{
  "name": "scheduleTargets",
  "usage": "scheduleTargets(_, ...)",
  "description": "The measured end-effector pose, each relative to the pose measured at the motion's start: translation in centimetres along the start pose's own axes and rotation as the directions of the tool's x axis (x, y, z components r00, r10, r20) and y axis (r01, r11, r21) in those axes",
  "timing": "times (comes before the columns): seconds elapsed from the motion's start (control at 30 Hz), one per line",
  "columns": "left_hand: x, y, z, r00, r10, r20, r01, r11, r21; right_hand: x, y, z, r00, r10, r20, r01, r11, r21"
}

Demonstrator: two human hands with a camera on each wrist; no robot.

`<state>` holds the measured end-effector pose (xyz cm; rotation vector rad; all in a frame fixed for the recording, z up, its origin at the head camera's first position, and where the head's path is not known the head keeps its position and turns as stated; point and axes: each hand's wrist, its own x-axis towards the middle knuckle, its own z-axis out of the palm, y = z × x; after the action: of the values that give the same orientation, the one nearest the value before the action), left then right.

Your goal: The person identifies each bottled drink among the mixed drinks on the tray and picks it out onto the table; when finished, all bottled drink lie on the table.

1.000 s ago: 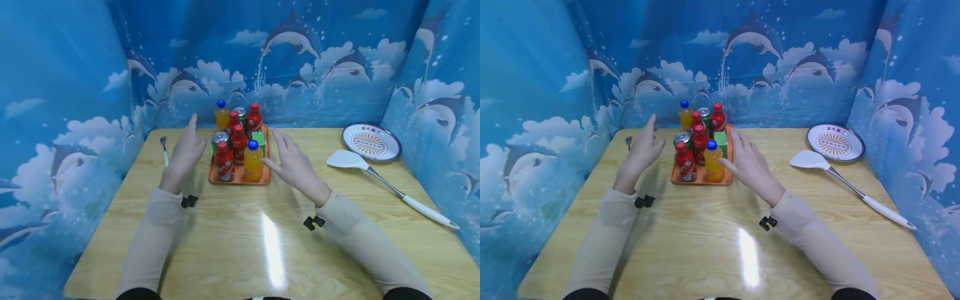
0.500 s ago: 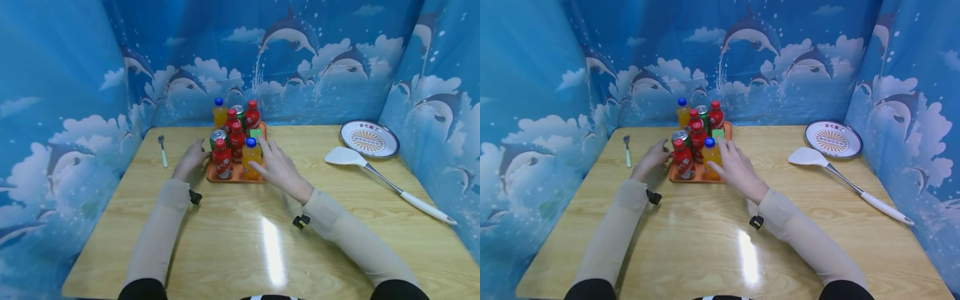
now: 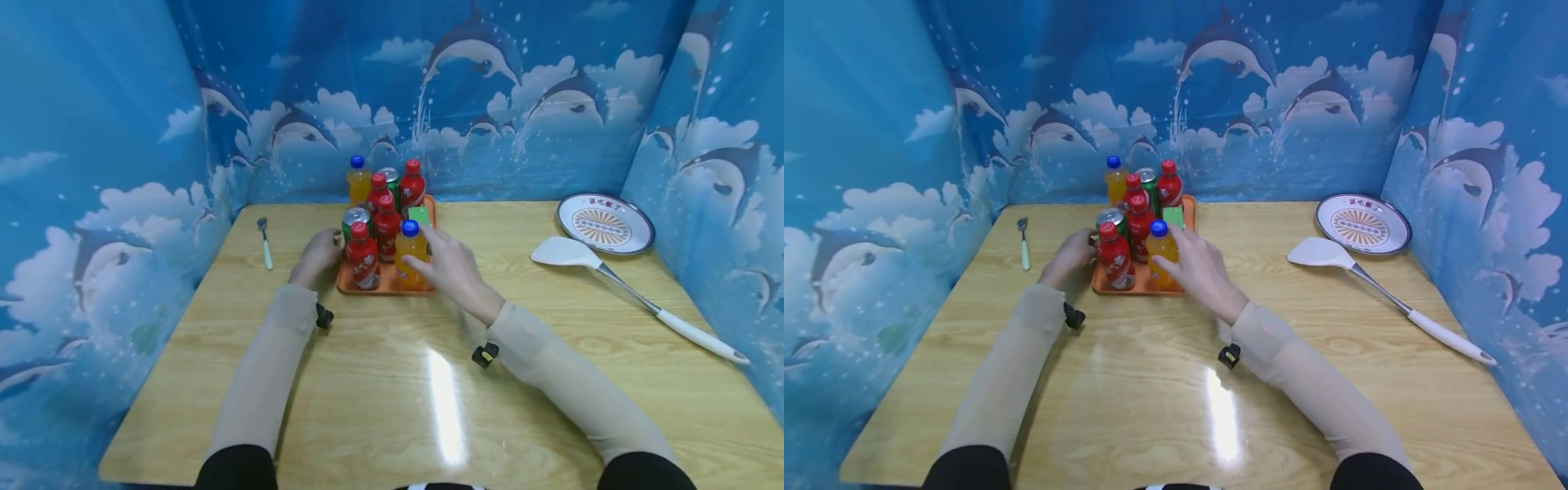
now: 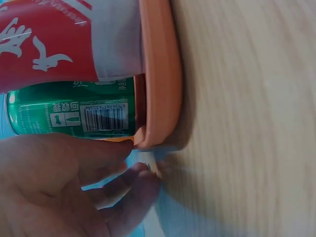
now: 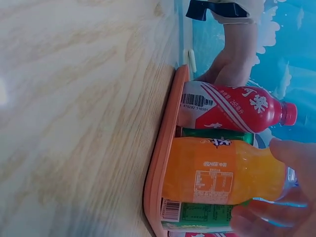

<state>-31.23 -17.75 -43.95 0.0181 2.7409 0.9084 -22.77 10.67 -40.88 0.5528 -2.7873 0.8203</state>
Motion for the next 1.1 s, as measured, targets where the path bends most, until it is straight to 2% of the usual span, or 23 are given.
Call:
scheduleTargets(0.17,0.4,0.0,0.0,0.999,0.033,0.017,-0.033,0.999,-0.039,0.3,-0.2,0.0,1.000,0.003,-0.023,-0.002,0.997,0.075)
scheduleTargets(0.3,0.6,-0.2,0.1,0.999,0.029,0.042,-0.025,0.995,-0.092,0.4,-0.1,0.2,0.999,0.011,-0.031,-0.007,0.991,0.137)
scheduleTargets(0.5,0.6,-0.2,0.1,0.999,0.035,0.042,-0.031,0.996,-0.084,0.5,0.2,0.4,0.998,0.016,-0.062,-0.003,0.981,0.194)
scheduleTargets(0.73,0.8,-0.5,0.4,0.998,0.049,0.028,-0.046,0.995,-0.084,0.5,0.2,0.1,0.998,0.034,-0.049,-0.019,0.963,0.269)
scheduleTargets(0.87,1.0,-0.6,0.6,0.999,0.040,0.034,-0.036,0.994,-0.100,0.5,0.0,-0.3,0.999,0.028,-0.039,-0.012,0.938,0.348)
scheduleTargets(1.1,1.3,-0.9,0.9,0.999,0.018,0.029,-0.014,0.991,-0.130,0.5,-0.2,-2.2,0.999,0.041,0.014,-0.042,0.858,0.511)
